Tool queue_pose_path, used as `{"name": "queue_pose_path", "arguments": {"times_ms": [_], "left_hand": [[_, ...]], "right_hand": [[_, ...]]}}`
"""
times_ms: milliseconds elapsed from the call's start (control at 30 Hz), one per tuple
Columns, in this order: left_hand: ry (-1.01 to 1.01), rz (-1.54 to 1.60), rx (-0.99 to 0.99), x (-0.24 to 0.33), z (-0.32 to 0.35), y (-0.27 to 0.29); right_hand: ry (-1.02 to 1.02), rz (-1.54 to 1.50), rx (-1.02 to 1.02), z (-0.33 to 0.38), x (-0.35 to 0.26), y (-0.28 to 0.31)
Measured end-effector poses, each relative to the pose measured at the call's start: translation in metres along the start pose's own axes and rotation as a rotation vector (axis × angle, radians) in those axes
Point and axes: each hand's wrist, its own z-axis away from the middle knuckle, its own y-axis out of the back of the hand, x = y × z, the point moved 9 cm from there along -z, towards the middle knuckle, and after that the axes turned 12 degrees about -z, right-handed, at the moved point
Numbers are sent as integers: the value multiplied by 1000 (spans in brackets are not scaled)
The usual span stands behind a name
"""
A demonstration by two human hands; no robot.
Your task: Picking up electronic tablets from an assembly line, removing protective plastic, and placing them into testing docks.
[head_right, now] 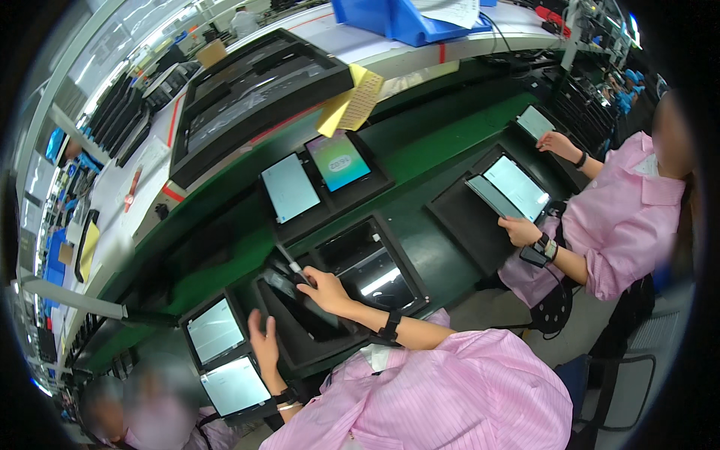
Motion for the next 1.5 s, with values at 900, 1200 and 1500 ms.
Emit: {"name": "queue_pose_path", "arguments": {"times_ms": [900, 1200, 1500], "left_hand": [[-20, -396, -32, -124, 1, -20], [-349, -659, 650, 107, 26, 112], [-643, -442, 751, 259, 68, 144]], "right_hand": [[123, 39, 259, 107, -74, 233], [90, -1, 263, 107, -78, 232], [134, 60, 231, 100, -93, 223]]}}
